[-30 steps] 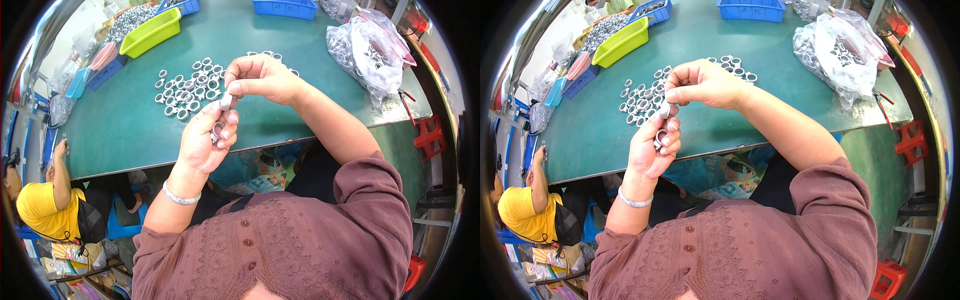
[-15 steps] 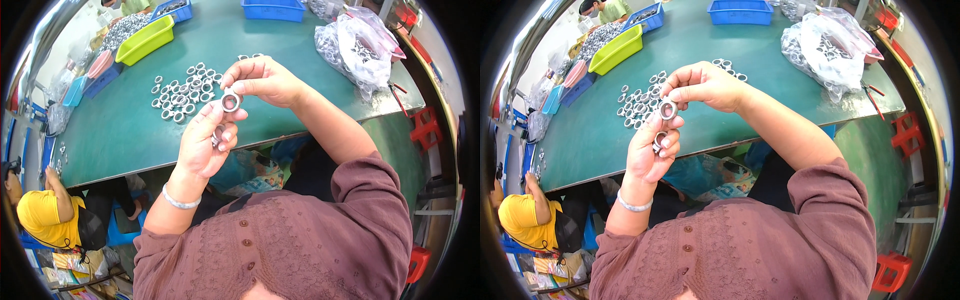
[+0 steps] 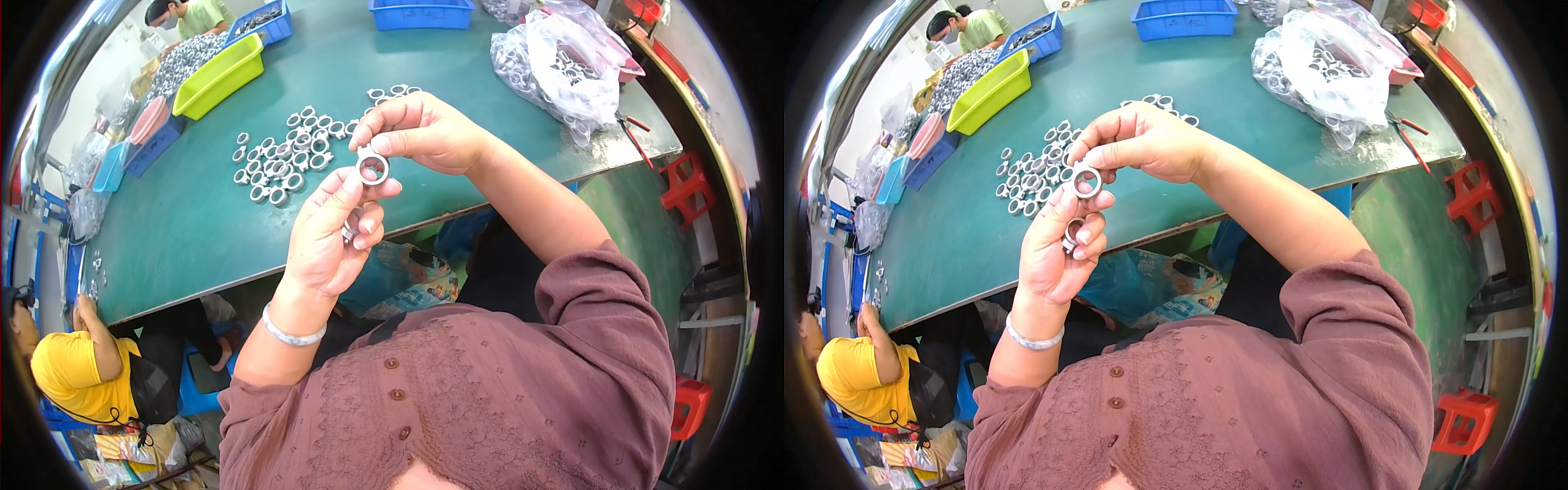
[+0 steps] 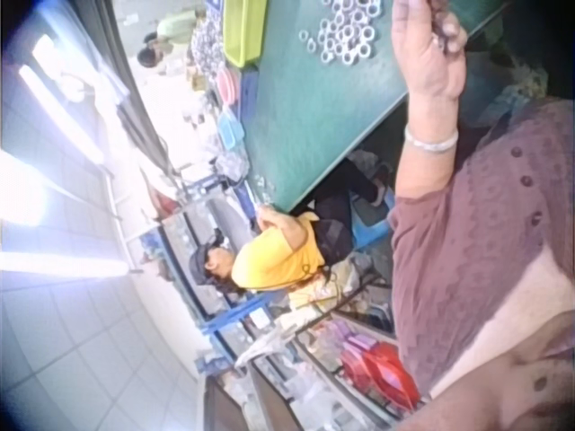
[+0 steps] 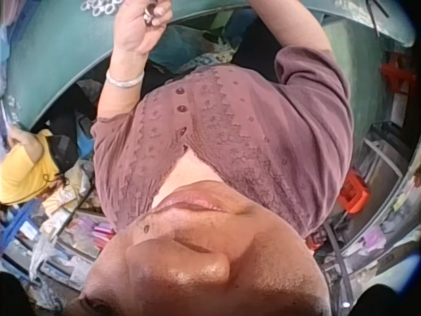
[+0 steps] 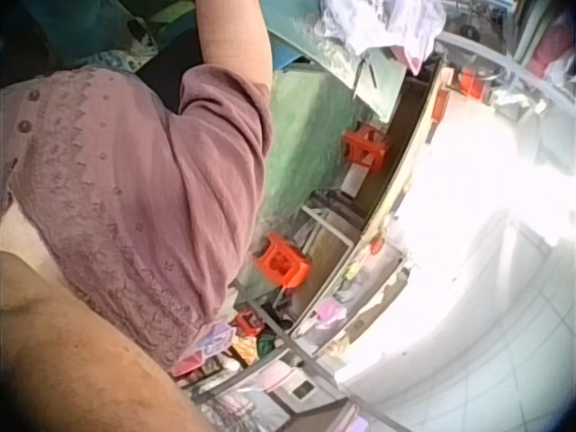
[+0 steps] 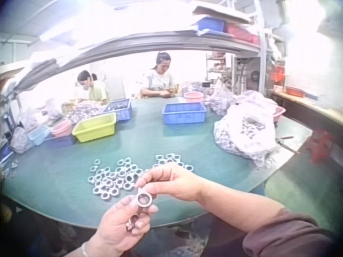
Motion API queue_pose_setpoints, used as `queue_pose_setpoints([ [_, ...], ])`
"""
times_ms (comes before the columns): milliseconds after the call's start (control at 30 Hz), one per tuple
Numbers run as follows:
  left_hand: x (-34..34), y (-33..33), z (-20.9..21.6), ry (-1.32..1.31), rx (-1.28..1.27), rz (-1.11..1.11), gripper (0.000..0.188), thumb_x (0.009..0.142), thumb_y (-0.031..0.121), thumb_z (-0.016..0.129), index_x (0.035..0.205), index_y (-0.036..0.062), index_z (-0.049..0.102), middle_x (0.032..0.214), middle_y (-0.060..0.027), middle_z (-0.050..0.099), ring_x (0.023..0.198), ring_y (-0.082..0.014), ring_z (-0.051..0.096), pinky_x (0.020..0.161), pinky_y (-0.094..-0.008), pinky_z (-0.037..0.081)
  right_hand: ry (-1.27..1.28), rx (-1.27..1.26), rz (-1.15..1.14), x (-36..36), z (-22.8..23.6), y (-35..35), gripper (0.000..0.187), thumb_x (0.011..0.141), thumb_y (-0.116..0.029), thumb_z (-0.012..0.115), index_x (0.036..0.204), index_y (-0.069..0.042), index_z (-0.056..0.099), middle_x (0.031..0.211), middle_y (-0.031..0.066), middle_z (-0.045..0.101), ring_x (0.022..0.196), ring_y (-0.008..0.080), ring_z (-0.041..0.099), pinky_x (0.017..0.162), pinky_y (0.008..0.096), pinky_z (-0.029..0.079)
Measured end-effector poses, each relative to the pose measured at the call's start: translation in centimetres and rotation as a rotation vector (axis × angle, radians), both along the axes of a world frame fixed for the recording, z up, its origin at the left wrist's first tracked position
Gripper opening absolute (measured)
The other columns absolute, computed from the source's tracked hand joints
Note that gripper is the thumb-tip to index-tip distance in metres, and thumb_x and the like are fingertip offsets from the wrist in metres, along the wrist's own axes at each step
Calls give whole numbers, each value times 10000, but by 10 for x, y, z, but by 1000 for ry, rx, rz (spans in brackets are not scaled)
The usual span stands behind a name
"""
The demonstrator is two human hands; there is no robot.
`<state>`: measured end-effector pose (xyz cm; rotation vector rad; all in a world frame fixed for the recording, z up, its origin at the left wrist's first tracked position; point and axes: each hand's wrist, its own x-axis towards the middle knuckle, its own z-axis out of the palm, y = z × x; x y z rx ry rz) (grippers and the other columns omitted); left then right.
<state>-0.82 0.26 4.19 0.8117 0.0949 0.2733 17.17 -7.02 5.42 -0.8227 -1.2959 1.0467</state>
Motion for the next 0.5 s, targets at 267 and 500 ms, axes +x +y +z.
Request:
queue_pose_setpoints([
  [267, 4, -5, -5, 24, 316, 286, 113, 842, 119, 562, 918, 39, 534, 813, -52, 590, 532, -30, 406, 471, -152, 313, -424, 219, -214, 2, 6, -9, 154, 776, -23, 589, 924, 3, 624, 884, 46, 591, 835, 117, 541, 768, 253, 435],
  [500, 11, -6, -19, -149, 1130, 748, 311, 721, -9, 659, 995, -13, 512, 789, -27, 522, 553, -20, 414, 480, -145, 325, -335, 142, -294, -11, -1, -28, 185, 776, 30, 579, 960, 26, 600, 904, 53, 589, 835, 109, 555, 762, 239, 451],
])
